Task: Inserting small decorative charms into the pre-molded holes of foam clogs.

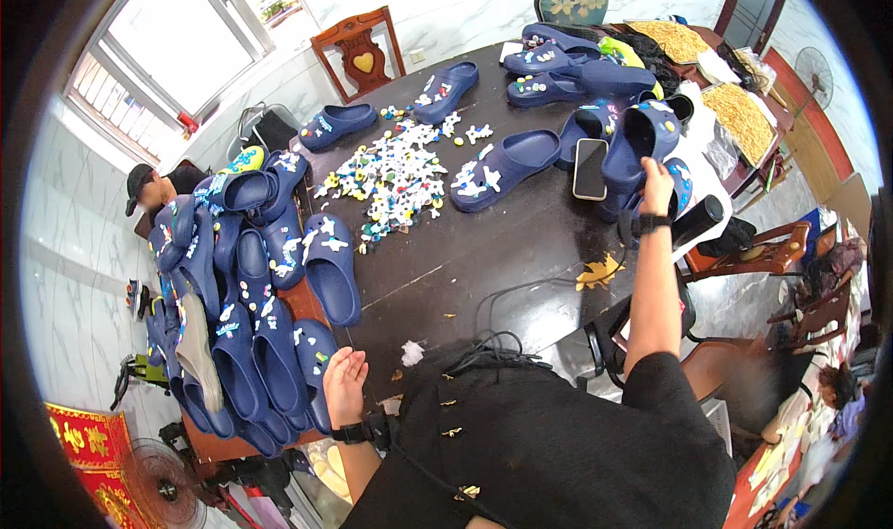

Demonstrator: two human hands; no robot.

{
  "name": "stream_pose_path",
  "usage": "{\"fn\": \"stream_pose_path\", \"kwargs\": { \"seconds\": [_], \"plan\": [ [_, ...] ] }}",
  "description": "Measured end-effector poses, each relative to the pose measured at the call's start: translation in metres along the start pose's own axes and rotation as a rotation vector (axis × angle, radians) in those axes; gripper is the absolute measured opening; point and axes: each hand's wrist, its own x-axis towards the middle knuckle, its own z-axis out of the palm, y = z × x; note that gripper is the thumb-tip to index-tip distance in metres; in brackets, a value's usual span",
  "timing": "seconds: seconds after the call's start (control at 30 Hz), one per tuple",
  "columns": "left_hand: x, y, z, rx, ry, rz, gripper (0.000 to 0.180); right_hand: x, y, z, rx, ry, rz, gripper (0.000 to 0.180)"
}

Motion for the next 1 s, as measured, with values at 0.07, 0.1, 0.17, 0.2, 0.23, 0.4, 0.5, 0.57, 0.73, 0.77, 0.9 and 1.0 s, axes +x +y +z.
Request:
{"fn": "stream_pose_path", "kwargs": {
  "seconds": [0.07,0.1,0.17,0.2,0.23,0.4,0.5,0.57,0.73,0.77,0.9,1.0],
  "plan": [
    [0.005,0.002,0.007,0.054,-0.053,0.015,0.02,0.05,0.007,-0.013,-0.2,0.051,0.047,0.037],
    [0.008,0.003,0.014,0.069,-0.064,0.016,0.019,0.079,0.018,-0.019,-0.207,0.116,0.028,0.047],
    [0.005,0.006,0.018,0.076,-0.043,0.031,0.019,0.084,0.023,-0.003,-0.108,0.07,-0.036,0.077],
    [0.009,0.007,0.024,0.079,-0.079,0.028,0.019,0.107,0.036,-0.016,-0.313,0.213,-0.257,0.085],
    [0.013,0.006,0.028,0.088,-0.092,0.025,0.02,0.125,0.048,-0.037,-0.391,0.267,-0.302,0.087],
    [0.004,-0.003,0.014,0.07,-0.01,0.02,0.019,0.039,0.049,0.02,-1.037,0.463,-0.288,0.068],
    [0.001,-0.007,0.008,0.052,0.012,-0.004,0.019,-0.003,0.066,0.029,-0.956,0.274,-0.6,0.048],
    [0.001,-0.008,0.007,0.052,0.019,-0.013,0.018,-0.029,0.077,0.038,-0.916,0.185,-0.507,0.042],
    [-0.004,-0.008,0.007,0.055,0.056,0.004,0.018,-0.025,0.093,0.054,-0.929,0.08,0.011,0.064],
    [-0.005,-0.008,0.007,0.054,0.056,0.004,0.018,-0.019,0.089,0.055,-0.956,0.043,0.058,0.062],
    [-0.008,-0.012,0.007,0.045,0.08,0.003,0.018,-0.008,0.087,0.054,-1.077,-0.064,0.058,0.056],
    [-0.008,-0.017,0.009,0.033,0.065,0.004,0.018,-0.005,0.091,0.055,-1.122,-0.033,0.028,0.052]
  ]
}}
